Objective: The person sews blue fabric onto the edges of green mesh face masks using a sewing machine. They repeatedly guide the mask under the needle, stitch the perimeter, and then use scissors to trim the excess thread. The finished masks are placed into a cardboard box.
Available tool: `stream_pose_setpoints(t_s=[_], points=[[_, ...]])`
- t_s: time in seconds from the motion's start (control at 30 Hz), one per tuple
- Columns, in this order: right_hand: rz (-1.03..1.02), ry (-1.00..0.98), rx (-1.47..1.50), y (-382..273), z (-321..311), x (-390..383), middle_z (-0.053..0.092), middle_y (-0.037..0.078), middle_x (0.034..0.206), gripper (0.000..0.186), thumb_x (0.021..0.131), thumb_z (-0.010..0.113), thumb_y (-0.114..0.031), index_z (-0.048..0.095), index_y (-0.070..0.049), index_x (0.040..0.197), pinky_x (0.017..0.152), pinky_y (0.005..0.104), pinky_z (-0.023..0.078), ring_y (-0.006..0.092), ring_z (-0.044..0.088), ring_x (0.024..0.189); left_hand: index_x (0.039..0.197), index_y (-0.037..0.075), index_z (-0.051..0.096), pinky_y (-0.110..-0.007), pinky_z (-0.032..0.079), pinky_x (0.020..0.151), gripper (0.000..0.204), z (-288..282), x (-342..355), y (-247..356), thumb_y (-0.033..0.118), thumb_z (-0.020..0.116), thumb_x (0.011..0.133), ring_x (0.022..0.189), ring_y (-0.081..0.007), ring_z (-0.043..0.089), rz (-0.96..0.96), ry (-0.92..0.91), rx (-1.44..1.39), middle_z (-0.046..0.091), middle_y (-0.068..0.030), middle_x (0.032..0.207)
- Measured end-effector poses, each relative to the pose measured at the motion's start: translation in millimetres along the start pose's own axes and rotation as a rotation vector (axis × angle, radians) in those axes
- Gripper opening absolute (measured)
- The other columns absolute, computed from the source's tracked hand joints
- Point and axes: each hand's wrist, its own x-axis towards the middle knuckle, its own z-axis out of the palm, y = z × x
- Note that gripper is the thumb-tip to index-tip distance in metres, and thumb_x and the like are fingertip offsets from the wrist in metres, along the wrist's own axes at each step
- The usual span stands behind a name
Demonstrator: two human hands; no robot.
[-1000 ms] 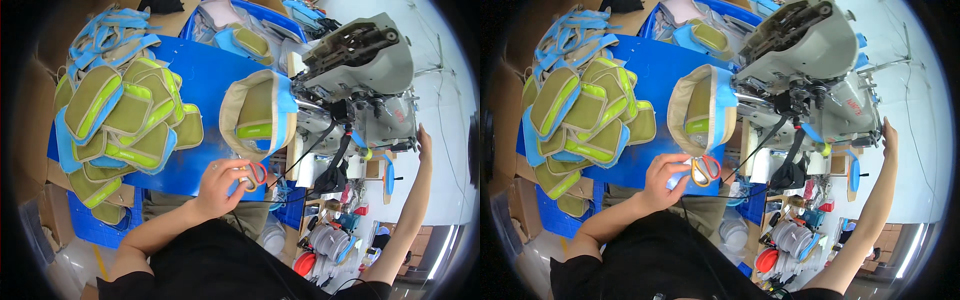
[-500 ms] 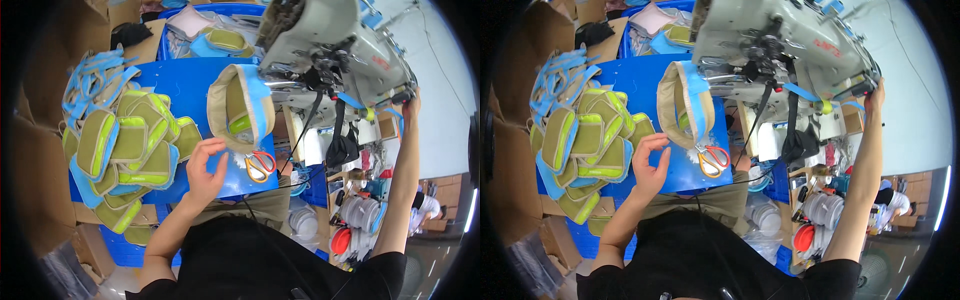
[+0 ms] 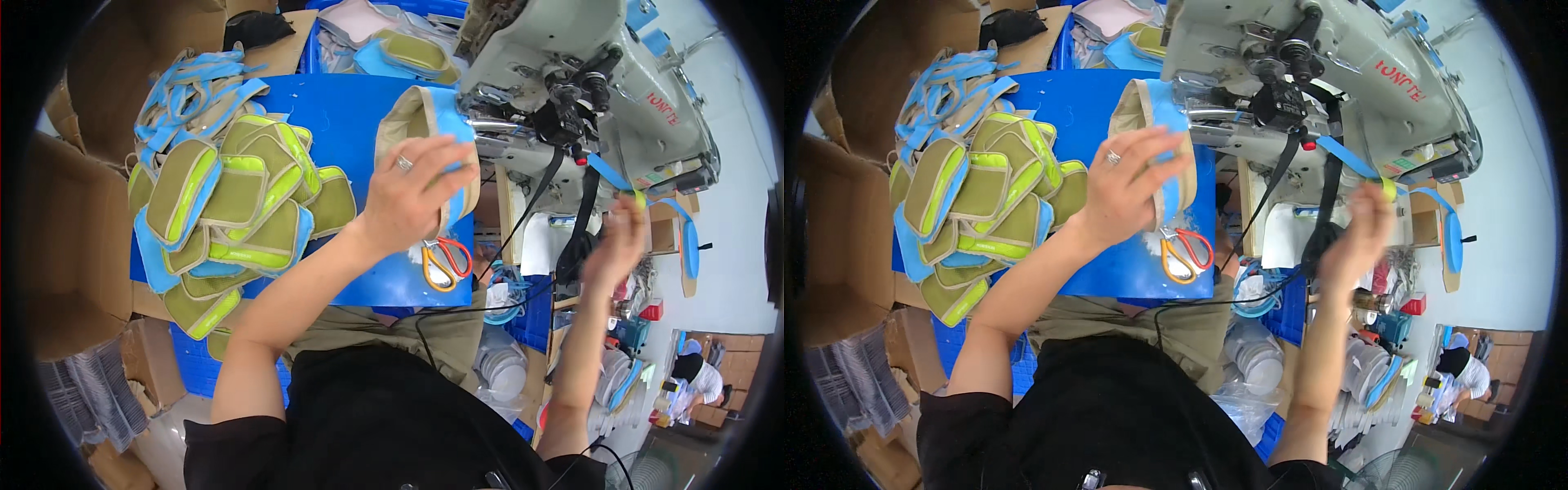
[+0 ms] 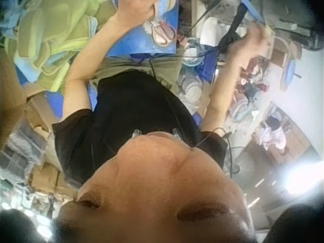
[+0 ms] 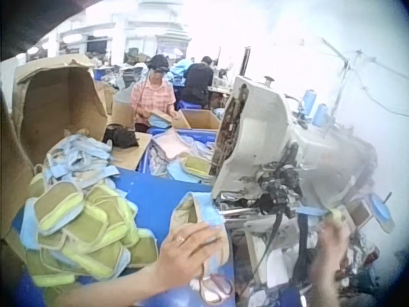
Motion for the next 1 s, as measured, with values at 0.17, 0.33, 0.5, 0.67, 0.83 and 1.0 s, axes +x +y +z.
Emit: stream_pose_setpoints(t_s=[0.17,0.33,0.5,0.67,0.83,1.0], points=[[0.206,-0.572,0.039,-23.9,106.5,-73.4,0.071,0.015,0.114,0.038,0.090,0.072,-0.012,0.062,0.001,0.125,0.083,0.0324,0.055,0.0180,0.068,0.098,0.105,0.009,0.073,-0.038,0.050,0.088,0.032,1.4,24.5,-10.3,0.007,0.073,0.073,0.102,-0.0287,0.066,-0.112,0.021,-0.171,0.070,-0.0096,0.107],[0.132,-0.732,-0.157,-48.1,166.9,-54.6,0.074,0.018,0.086,0.044,0.083,0.072,-0.041,0.074,-0.001,0.099,0.075,0.0419,0.056,0.0338,0.073,0.080,0.100,0.002,0.072,-0.029,0.052,0.077,0.015,-1.8,34.1,-22.1,0.014,0.065,0.096,0.083,-0.0169,0.066,-0.504,0.107,-0.599,0.071,-0.0079,0.091],[0.166,-0.813,-0.411,-47.0,183.2,-50.2,0.070,0.021,0.074,0.042,0.091,0.061,-0.040,0.072,-0.002,0.078,0.072,0.0502,0.055,0.0419,0.069,0.076,0.096,0.001,0.070,-0.026,0.050,0.076,0.024,-3.7,39.5,-34.1,0.020,0.058,0.104,0.081,-0.0099,0.062,-0.642,0.088,-0.595,0.071,-0.0051,0.091],[-0.010,-0.661,-0.272,-64.7,144.7,-62.5,0.073,0.019,0.089,0.037,0.091,0.068,-0.041,0.071,-0.004,0.089,0.076,0.0463,0.057,0.0378,0.071,0.087,0.093,0.000,0.069,-0.029,0.049,0.075,0.023,-12.3,32.9,-39.6,0.018,0.058,0.103,0.081,-0.0125,0.061,-0.600,0.070,-0.523,0.071,-0.0080,0.092],[-0.558,0.454,-0.526,-47.1,-26.2,93.1,0.072,0.014,0.109,0.032,0.098,0.065,-0.022,0.069,0.003,0.118,0.083,0.0294,0.050,0.0173,0.065,0.092,0.096,0.002,0.073,-0.034,0.051,0.084,0.010,-20.4,22.5,-41.1,0.009,0.072,0.090,0.092,-0.0235,0.066,-0.273,0.012,-0.414,0.072,-0.0130,0.098],[0.147,0.305,-0.333,7.1,-199.5,332.2,0.072,0.006,0.109,0.044,0.100,0.061,-0.044,0.069,-0.007,0.123,0.094,0.0342,0.047,0.0177,0.064,0.097,0.108,0.005,0.073,-0.035,0.051,0.090,0.025,-9.5,29.6,-34.4,0.006,0.077,0.083,0.101,-0.0269,0.067,-0.204,0.018,-0.422,0.072,-0.0135,0.111]])
